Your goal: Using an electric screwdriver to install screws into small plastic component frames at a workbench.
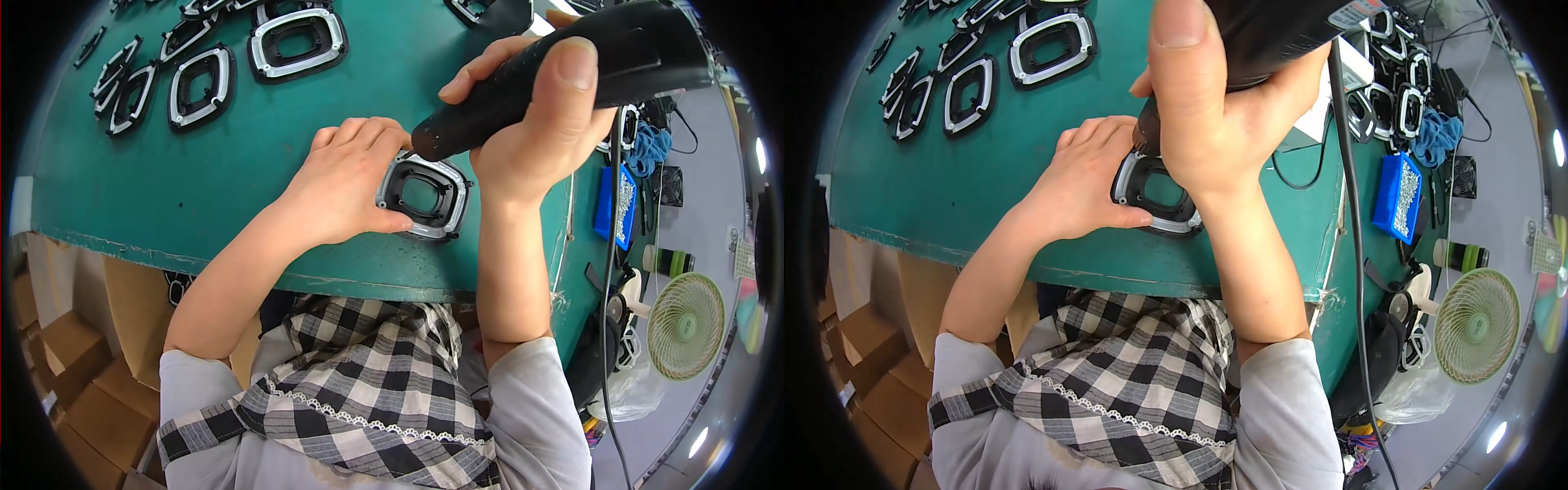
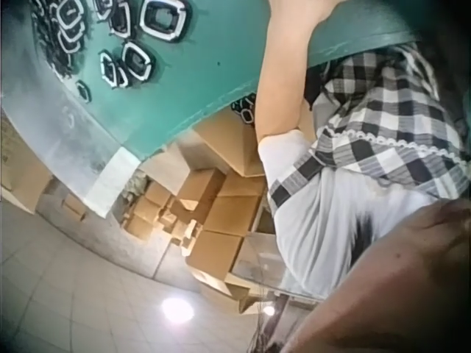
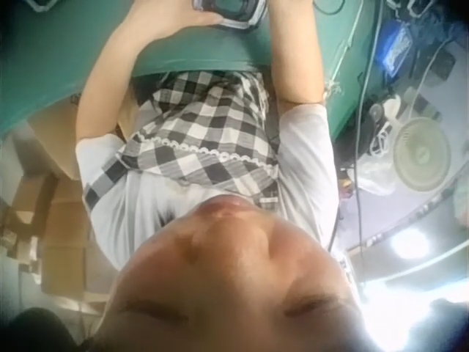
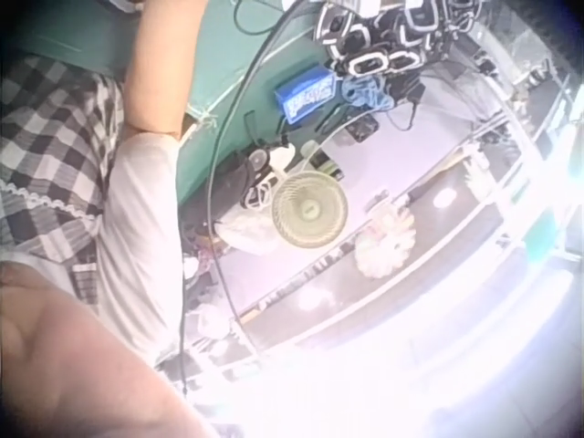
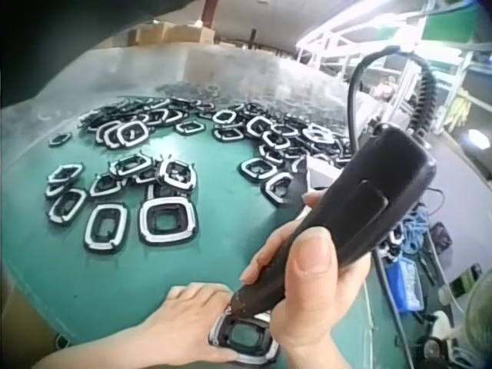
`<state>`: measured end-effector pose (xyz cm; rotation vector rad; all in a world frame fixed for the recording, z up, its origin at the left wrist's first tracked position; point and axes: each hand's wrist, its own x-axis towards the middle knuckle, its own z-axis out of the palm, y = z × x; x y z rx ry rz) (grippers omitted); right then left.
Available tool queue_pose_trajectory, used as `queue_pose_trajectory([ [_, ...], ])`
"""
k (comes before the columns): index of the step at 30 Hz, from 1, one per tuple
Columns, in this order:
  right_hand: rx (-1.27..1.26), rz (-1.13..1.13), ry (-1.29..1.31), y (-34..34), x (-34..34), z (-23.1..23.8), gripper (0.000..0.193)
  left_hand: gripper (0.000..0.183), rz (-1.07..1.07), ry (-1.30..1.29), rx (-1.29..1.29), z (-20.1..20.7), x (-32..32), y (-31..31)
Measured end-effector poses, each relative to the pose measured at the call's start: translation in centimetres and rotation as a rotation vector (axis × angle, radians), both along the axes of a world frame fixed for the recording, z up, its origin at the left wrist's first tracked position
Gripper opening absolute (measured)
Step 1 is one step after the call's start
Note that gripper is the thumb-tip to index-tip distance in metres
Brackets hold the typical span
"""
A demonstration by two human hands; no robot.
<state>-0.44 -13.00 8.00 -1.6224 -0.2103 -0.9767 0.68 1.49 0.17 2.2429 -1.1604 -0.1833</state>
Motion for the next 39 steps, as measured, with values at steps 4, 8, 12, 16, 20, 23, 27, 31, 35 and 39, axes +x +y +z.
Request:
queue_pose_trajectory([
  [4,0.246,0.029,0.166,1.6,-0.8,-0.8,0.063,0.079,0.013,-0.025,0.026,-0.6,0.0,0.0],
  [8,0.165,0.119,0.155,1.5,-0.4,-1.4,0.062,0.084,0.012,-0.083,0.046,-0.9,0.0,0.1],
  [12,0.053,0.187,0.115,0.3,1.5,-1.6,0.062,0.084,-0.012,-0.021,0.120,-0.2,0.0,-0.1],
  [16,-0.072,0.180,0.005,0.1,0.6,-1.4,0.055,0.079,0.003,-0.031,0.050,-0.6,0.0,-0.1],
  [20,-0.028,-0.097,-0.086,-5.4,-0.7,2.3,0.057,0.076,-0.001,0.061,0.012,-0.1,0.1,-0.1],
  [23,-0.152,-0.299,-0.166,-8.2,-1.8,4.7,0.062,0.075,-0.013,0.079,0.004,0.3,0.1,-0.4],
  [27,-0.230,-0.329,-0.200,-9.1,-1.2,4.7,0.060,0.075,-0.006,0.070,0.017,0.1,0.2,-0.4],
  [31,-0.238,-0.378,-0.172,-8.5,-0.7,3.7,0.060,0.075,0.001,0.070,0.018,0.0,0.2,-0.2],
  [35,-0.147,-0.285,-0.064,-7.8,-1.6,3.5,0.061,0.074,0.004,0.060,0.014,0.0,0.1,-0.1],
  [39,0.047,-0.041,0.063,-4.6,-2.7,1.4,0.066,0.076,0.000,0.007,-0.025,-0.5,-0.1,-0.2],
])
